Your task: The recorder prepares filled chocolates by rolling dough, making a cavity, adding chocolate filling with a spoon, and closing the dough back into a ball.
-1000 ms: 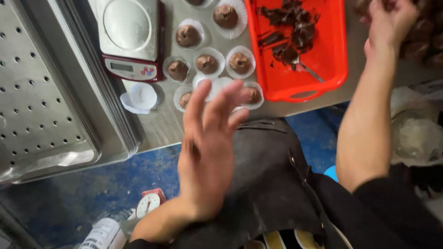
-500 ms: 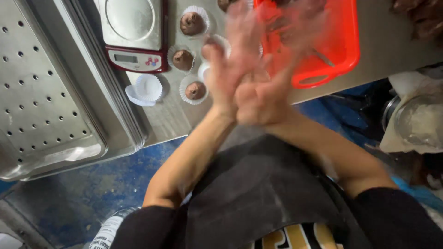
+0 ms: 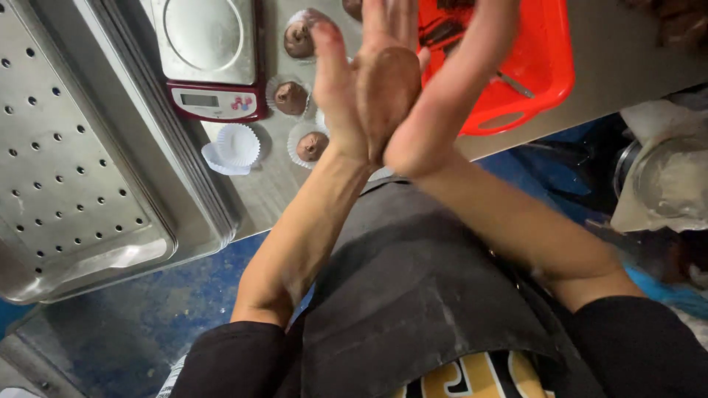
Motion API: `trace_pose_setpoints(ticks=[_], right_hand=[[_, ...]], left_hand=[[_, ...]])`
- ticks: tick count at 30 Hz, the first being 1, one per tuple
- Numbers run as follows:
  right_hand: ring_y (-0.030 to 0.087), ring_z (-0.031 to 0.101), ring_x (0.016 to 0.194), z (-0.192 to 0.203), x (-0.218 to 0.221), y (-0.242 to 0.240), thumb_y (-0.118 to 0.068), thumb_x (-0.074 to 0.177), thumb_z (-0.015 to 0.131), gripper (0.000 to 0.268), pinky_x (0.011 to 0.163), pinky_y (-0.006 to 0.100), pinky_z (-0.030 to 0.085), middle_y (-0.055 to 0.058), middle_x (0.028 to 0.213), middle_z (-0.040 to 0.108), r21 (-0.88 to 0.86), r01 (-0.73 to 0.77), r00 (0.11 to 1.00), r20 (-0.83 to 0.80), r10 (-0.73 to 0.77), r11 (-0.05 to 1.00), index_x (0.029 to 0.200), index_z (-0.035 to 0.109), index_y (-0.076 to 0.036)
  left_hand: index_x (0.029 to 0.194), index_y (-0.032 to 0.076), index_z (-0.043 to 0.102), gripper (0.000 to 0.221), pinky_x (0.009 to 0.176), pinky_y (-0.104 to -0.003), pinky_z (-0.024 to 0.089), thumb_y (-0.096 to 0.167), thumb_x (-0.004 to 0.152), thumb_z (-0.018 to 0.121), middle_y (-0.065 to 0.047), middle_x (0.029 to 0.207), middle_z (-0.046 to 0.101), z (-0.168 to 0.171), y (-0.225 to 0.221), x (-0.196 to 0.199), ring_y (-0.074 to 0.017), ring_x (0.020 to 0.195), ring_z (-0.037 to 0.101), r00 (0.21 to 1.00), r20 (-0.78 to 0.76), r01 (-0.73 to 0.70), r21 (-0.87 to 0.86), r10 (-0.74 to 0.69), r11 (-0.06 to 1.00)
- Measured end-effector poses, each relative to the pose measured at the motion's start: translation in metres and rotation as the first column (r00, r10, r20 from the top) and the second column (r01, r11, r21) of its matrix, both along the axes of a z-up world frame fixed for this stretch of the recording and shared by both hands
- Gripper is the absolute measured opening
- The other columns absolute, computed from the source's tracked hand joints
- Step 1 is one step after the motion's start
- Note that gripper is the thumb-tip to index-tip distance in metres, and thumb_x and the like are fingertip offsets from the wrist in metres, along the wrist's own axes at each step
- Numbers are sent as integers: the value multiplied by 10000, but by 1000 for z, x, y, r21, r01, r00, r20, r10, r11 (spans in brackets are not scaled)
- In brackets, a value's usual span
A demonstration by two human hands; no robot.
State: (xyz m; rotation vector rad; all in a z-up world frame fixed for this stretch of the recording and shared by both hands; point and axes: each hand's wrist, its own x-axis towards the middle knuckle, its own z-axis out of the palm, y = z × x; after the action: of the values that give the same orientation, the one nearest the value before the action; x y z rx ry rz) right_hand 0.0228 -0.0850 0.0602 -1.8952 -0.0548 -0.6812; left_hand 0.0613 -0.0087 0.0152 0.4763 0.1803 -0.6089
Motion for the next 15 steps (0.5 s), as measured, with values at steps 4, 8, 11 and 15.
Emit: trace_pose_setpoints(ticks=[4, 8, 11, 15], right_hand=[[311, 293, 1474, 19, 5, 4, -380, 1031, 476, 638, 1246, 489, 211, 175, 1550, 324, -421, 59, 995, -45, -86, 905, 1556, 307, -57], [300, 377, 1420, -1, 13, -32, -245, 1061, 551, 576, 1191, 494, 287, 179, 1513, 413, -230, -191, 945, -306, 116, 954, 1555, 337, -38], [207, 270, 1487, -4, 0, -66, -89, 1095, 535, 584, 1271, 388, 248, 137, 1620, 296, 344, -423, 814, -263, 518, 839, 1618, 276, -61], [274, 414, 1372, 30, -18, -69, -2, 970, 683, 390, 1165, 425, 373, 193, 1417, 461, 211, -466, 806, -299, 511, 859, 1303, 479, -4]], left_hand=[[1596, -39, 255, 784, 1070, -378, 363, 573, 1121, 372, -263, 1550, 338, -36, 8, -11, -244, 1310, 423, 976, 211, -6, 291, -58, 957], [1656, 157, 175, 728, 1246, -359, 307, 559, 1105, 431, -56, 1657, 307, -14, 21, -4, -155, 1502, 327, 925, 369, 112, -45, -88, 993], [1597, 168, 297, 720, 1177, -495, 360, 646, 1067, 394, -121, 1571, 438, 13, 27, 6, -266, 1442, 404, 938, 176, 344, -358, -299, 868], [1585, 136, 355, 829, 1126, -481, 435, 715, 992, 331, -129, 1541, 473, 33, 26, -4, -281, 1399, 471, 895, -76, 427, -144, -440, 893]])
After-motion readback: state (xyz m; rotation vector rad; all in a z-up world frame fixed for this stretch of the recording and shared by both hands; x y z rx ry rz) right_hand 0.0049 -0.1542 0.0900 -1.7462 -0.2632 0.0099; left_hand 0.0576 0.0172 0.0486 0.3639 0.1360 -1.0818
